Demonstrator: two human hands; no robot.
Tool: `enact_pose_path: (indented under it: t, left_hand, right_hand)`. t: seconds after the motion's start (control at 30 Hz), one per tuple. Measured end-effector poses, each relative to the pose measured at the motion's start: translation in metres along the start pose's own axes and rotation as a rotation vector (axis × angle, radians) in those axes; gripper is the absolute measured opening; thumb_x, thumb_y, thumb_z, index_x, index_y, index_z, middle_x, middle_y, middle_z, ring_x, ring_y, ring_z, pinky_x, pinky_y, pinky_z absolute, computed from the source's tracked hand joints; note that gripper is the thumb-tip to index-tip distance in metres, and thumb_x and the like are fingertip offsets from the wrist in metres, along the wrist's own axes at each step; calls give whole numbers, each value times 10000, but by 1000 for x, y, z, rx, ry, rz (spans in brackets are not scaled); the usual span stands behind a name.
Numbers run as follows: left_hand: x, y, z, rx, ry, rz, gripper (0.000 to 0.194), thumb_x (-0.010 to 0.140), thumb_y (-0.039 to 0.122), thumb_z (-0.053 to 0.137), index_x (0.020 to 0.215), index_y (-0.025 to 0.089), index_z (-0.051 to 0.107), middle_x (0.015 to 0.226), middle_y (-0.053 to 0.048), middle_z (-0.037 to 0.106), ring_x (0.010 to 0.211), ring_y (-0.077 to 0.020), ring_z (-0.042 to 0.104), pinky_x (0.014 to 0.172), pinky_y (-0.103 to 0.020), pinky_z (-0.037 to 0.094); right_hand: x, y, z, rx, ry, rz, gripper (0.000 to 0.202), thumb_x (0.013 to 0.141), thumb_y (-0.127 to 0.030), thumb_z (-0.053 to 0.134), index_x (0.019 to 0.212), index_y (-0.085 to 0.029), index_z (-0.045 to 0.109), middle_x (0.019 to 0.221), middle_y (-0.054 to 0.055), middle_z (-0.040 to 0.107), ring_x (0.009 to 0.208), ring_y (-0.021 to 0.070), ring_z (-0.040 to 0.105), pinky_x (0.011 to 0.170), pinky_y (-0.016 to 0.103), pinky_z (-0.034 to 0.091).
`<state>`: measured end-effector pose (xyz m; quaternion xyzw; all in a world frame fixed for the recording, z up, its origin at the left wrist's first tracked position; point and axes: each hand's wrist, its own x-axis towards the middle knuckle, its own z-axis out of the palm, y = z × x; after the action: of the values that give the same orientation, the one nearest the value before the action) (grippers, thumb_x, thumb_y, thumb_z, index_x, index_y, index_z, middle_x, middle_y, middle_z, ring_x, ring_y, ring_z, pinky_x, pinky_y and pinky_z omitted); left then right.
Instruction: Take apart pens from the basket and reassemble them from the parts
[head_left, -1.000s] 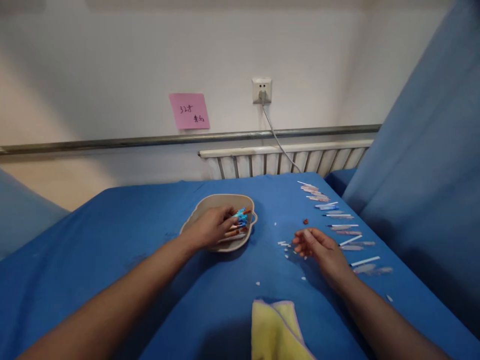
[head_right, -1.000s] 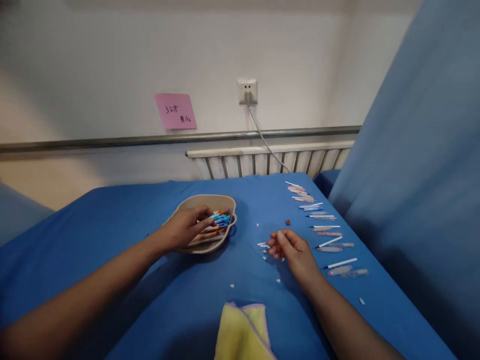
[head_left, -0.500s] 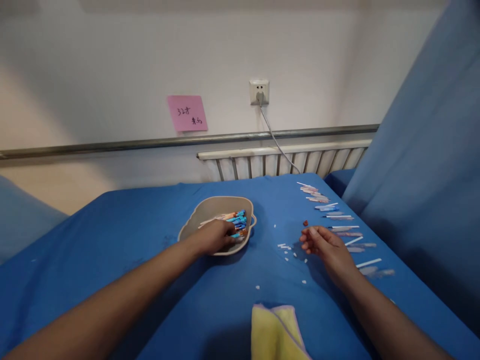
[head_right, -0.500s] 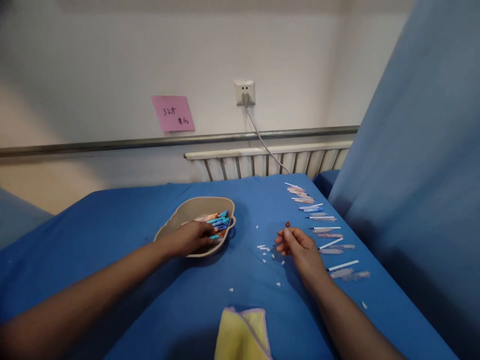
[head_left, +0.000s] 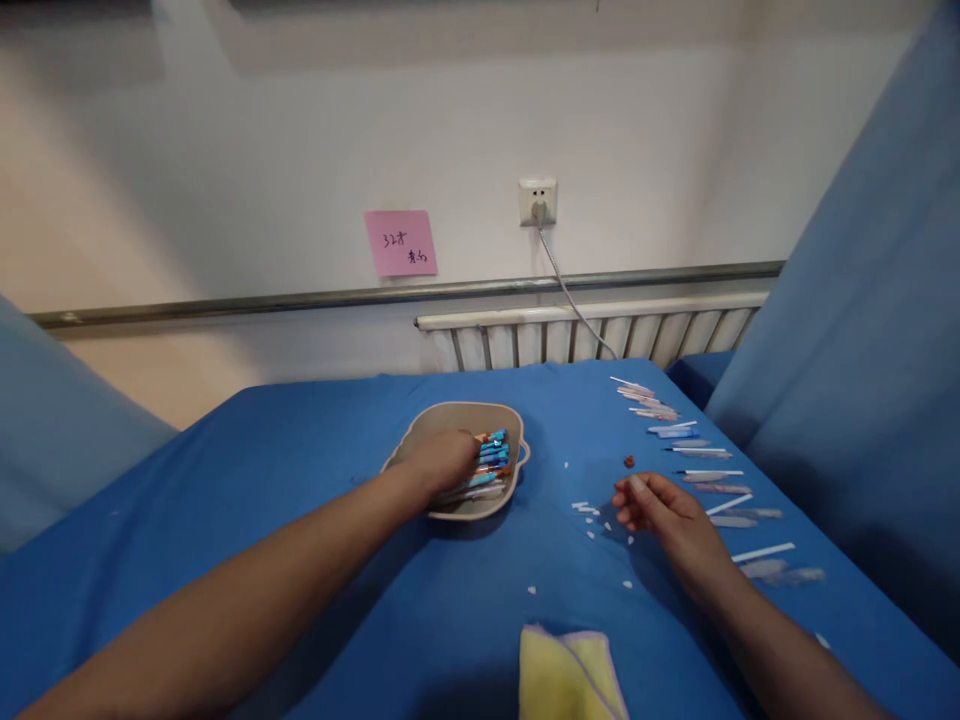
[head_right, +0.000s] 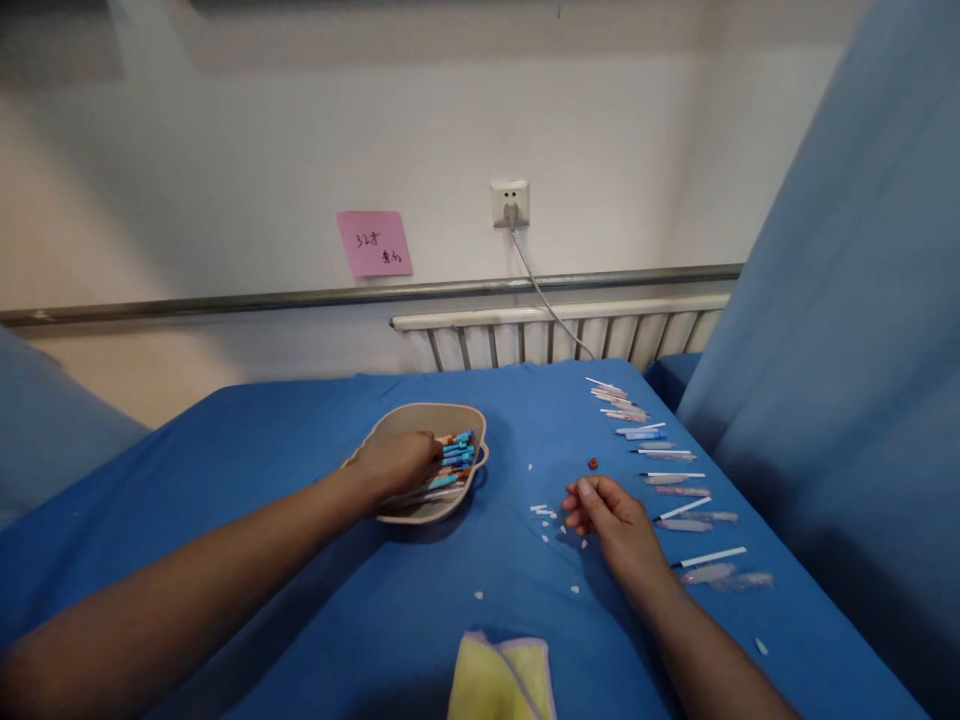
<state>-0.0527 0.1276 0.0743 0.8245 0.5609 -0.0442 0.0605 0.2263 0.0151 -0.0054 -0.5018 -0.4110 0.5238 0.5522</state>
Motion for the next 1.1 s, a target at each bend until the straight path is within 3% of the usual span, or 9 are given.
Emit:
enact_pose_path:
  t: [0.2,0.4,0.53,0.67,0.77,0.83,0.93,1.1]
  left_hand:
    - [-4,7,0,28,50,12,182,747,271,571,768,133,689,853,-189,699,779,-309,639,706,-391,446]
    - [-11,9,-18,14,132,15,332,854,385,417,920,122,609,814,-158,682,718,-278,626,655,-346,428]
    - [-29,30,-27,-57,175,95,300,906,356,316,947,185,559,859,-76,663,758,-214,601,682,-292,405]
    - [-63,70,-8,-354,81,318,225,902,343,364,906,205,543,814,-24,622,721,-167,557,662,-256,393]
    - [-83,97,17,-520,-36,349,206,903,314,373,908,204,547,755,-3,601,665,-147,534,618,-241,388]
    - [-87,107,30,-620,-37,347,206,901,305,391,984,198,547,780,-9,612,700,-151,549,637,-242,397]
    - [-83,114,42,-729,-23,357,224,899,319,415,1029,200,554,861,-25,639,776,-162,575,688,-248,413]
    - [-76,108,52,-705,-19,336,265,906,341,385,849,197,601,767,-16,633,711,-157,565,650,-238,407]
  right_hand:
    - [-2,-1,5,-48,-22,-33,411,750,-563,601,815,-159,643,732,52,660,599,146,574,556,267,438]
    - [-1,5,12,-49,-63,-59,413,736,-574,604,800,-167,638,716,49,661,578,148,580,529,261,437]
    - [-4,3,17,-54,-107,-70,400,752,-565,589,829,-174,619,724,41,658,581,141,589,541,259,449]
    - [-13,-7,22,22,-184,-76,406,768,-563,566,911,-183,575,706,10,633,546,122,573,506,241,440]
    - [-18,-11,26,-19,-197,-56,372,769,-554,566,825,-187,546,570,-47,561,432,85,486,433,210,380]
    - [-19,-9,29,-74,-192,-45,366,764,-547,575,729,-188,516,509,-67,519,390,68,437,408,198,343]
    - [-21,-2,34,-111,-215,-33,374,755,-546,585,680,-191,493,485,-74,506,383,65,423,406,197,326]
    - [-23,8,39,-138,-253,-20,369,738,-535,609,662,-195,490,507,-66,518,406,74,444,428,205,344]
